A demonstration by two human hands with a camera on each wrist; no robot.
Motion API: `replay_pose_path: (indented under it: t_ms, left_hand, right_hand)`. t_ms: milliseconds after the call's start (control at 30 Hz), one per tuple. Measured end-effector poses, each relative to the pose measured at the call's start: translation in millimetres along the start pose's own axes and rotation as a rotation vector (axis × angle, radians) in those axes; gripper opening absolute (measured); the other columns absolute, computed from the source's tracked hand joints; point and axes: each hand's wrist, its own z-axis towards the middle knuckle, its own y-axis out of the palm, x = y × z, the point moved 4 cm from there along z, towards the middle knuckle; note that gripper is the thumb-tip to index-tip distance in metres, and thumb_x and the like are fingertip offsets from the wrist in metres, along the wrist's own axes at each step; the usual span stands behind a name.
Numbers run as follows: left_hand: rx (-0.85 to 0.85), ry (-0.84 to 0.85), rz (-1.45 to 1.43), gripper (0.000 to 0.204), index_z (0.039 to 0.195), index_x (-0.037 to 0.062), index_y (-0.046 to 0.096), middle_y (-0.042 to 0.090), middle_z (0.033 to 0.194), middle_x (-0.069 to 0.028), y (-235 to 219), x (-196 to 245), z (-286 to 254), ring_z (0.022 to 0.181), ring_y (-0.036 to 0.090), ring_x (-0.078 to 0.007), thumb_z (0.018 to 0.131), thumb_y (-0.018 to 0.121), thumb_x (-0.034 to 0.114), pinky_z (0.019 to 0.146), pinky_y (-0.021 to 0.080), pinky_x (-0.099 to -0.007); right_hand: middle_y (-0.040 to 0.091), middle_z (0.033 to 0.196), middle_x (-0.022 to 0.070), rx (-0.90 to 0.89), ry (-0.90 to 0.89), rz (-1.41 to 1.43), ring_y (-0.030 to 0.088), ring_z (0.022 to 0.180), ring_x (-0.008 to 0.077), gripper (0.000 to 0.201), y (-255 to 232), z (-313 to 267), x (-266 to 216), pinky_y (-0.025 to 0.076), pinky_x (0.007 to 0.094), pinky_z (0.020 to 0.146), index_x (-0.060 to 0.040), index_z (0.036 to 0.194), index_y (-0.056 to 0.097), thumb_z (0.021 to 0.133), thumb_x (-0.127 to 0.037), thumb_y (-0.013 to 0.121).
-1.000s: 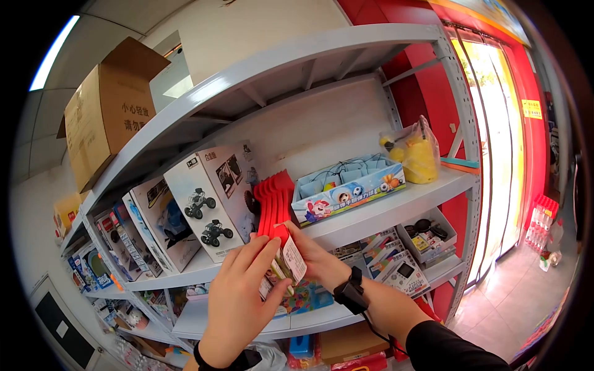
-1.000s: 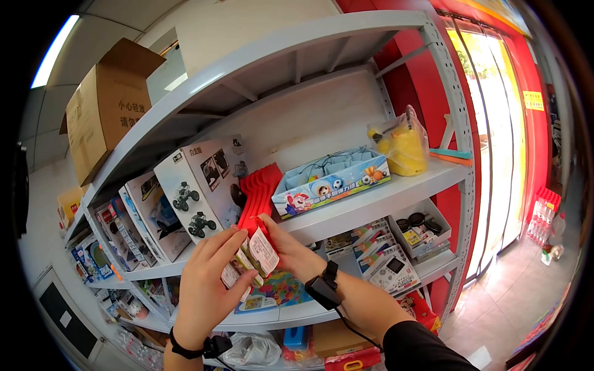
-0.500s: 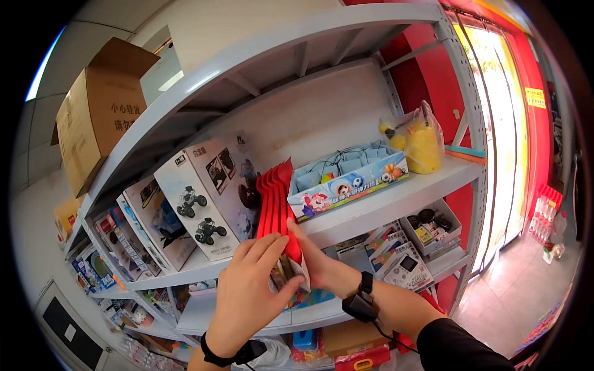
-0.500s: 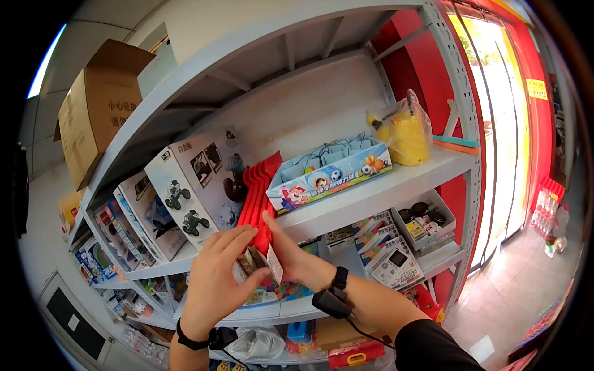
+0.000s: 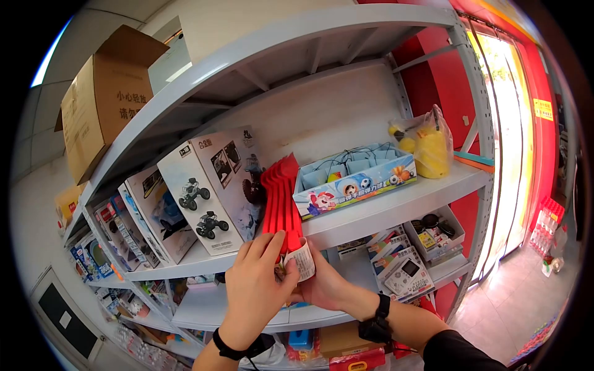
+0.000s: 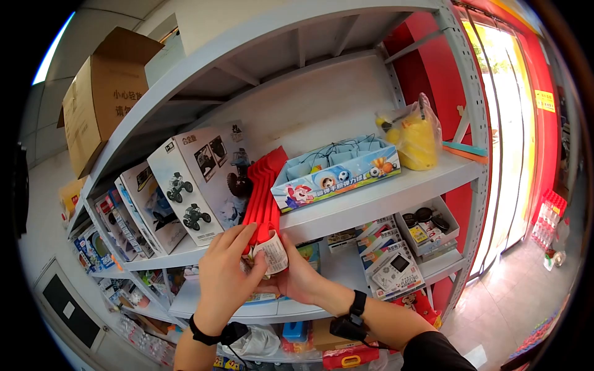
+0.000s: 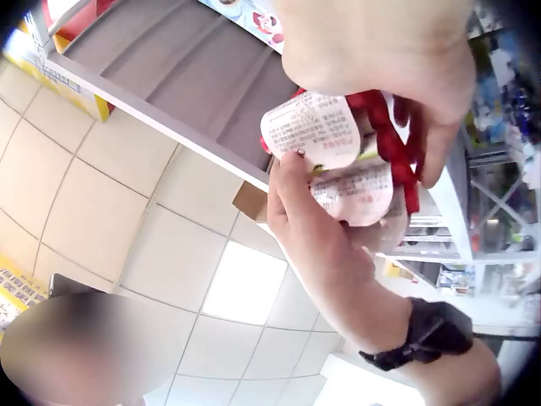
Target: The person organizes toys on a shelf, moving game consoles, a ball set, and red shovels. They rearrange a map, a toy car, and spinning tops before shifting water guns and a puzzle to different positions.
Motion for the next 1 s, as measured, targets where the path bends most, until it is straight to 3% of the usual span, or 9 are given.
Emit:
replay_pose_path:
  t_ms: [133, 233, 267, 367, 400, 533, 667, 767, 1000]
  left_hand:
    - [0.006, 0.020, 0.075, 0.058, 0.131, 0.0037, 0.070, 0.070, 0.120, -0.0117, 5, 1, 1, 0.103, 0.068, -0.0326, 0.083, 0.084, 0.032, 0.078, 0.059, -0.0428]
    - [-0.002, 0.005, 0.082, 0.062, 0.132, 0.0040, 0.070, 0.070, 0.120, -0.0106, 9, -2, 0, 0.101, 0.068, -0.0327, 0.082, 0.086, 0.036, 0.077, 0.059, -0.0426]
    - [-0.008, -0.005, 0.081, 0.062, 0.131, 0.0042, 0.070, 0.070, 0.120, -0.0101, 10, -3, 2, 0.101, 0.068, -0.0327, 0.082, 0.086, 0.037, 0.077, 0.058, -0.0425]
    - [-0.038, -0.038, 0.054, 0.058, 0.128, 0.0042, 0.073, 0.072, 0.119, -0.0112, 7, -2, 11, 0.102, 0.069, -0.0342, 0.082, 0.088, 0.035, 0.082, 0.057, -0.0426]
    - [-0.053, -0.047, 0.041, 0.055, 0.126, 0.0041, 0.074, 0.073, 0.118, -0.0119, 6, -2, 13, 0.102, 0.069, -0.0350, 0.082, 0.089, 0.034, 0.085, 0.057, -0.0427]
    - [0.032, -0.036, 0.001, 0.049, 0.120, 0.0033, 0.077, 0.075, 0.113, -0.0138, 1, -13, 29, 0.103, 0.071, -0.0364, 0.082, 0.088, 0.031, 0.085, 0.057, -0.0437]
    - [0.001, -0.063, 0.004, 0.046, 0.119, 0.0047, 0.078, 0.077, 0.108, -0.0134, 5, -32, 60, 0.097, 0.074, -0.0362, 0.084, 0.085, 0.032, 0.082, 0.058, -0.0434]
    - [-0.023, -0.081, -0.040, 0.047, 0.121, 0.0048, 0.078, 0.077, 0.111, -0.0131, 25, -50, 74, 0.099, 0.074, -0.0358, 0.086, 0.084, 0.035, 0.083, 0.058, -0.0430]
    - [-0.047, -0.076, -0.045, 0.052, 0.122, 0.0046, 0.078, 0.076, 0.112, -0.0135, 41, -70, 83, 0.099, 0.074, -0.0357, 0.088, 0.083, 0.043, 0.084, 0.057, -0.0432]
  right_hand:
    - [0.066, 0.136, 0.0227, -0.162, 0.114, -0.066, 0.070, 0.122, 0.0391, 0.090, -19, -26, 18, 0.057, 0.0483, 0.105, -0.0067, 0.157, 0.044, 0.107, -0.078, 0.019]
    - [0.067, 0.130, 0.0239, -0.050, 0.122, -0.230, 0.071, 0.118, 0.0374, 0.092, -25, -44, 32, 0.056, 0.0519, 0.107, -0.0016, 0.152, 0.044, 0.107, -0.078, 0.018]
    - [0.066, 0.130, 0.0227, -0.095, 0.114, -0.196, 0.071, 0.118, 0.0353, 0.074, -22, -50, 32, 0.057, 0.0497, 0.107, -0.0014, 0.150, 0.043, 0.113, -0.064, 0.030]
    - [0.062, 0.131, 0.0196, 0.063, -0.193, -0.471, 0.070, 0.120, 0.0305, 0.059, -21, -51, 29, 0.060, 0.0414, 0.100, 0.0024, 0.150, 0.039, 0.115, -0.043, 0.050]
    - [0.057, 0.134, 0.0173, 0.089, -0.340, -0.489, 0.066, 0.124, 0.0261, 0.048, -25, -47, 27, 0.060, 0.0375, 0.096, 0.0033, 0.148, 0.037, 0.111, -0.019, 0.060]
    - [0.055, 0.136, 0.0164, 0.090, -0.596, -0.745, 0.061, 0.130, 0.0245, 0.049, -2, -47, 17, 0.060, 0.0336, 0.091, 0.0024, 0.148, 0.036, 0.109, -0.015, 0.061]
    - [0.056, 0.140, 0.0200, 0.130, -0.584, -0.916, 0.067, 0.121, 0.0265, 0.054, -5, -19, 1, 0.061, 0.0347, 0.088, 0.0028, 0.150, 0.036, 0.108, -0.017, 0.063]
    - [0.064, 0.134, 0.0189, 0.141, -0.592, -1.024, 0.070, 0.113, 0.0243, 0.050, -6, -25, -7, 0.060, 0.0358, 0.089, 0.0031, 0.147, 0.045, 0.107, -0.020, 0.065]
    - [0.072, 0.116, 0.0100, -0.023, -0.202, -1.052, 0.071, 0.113, 0.0170, 0.029, -49, -77, 10, 0.056, 0.0345, 0.102, 0.0015, 0.134, 0.063, 0.109, -0.015, 0.063]
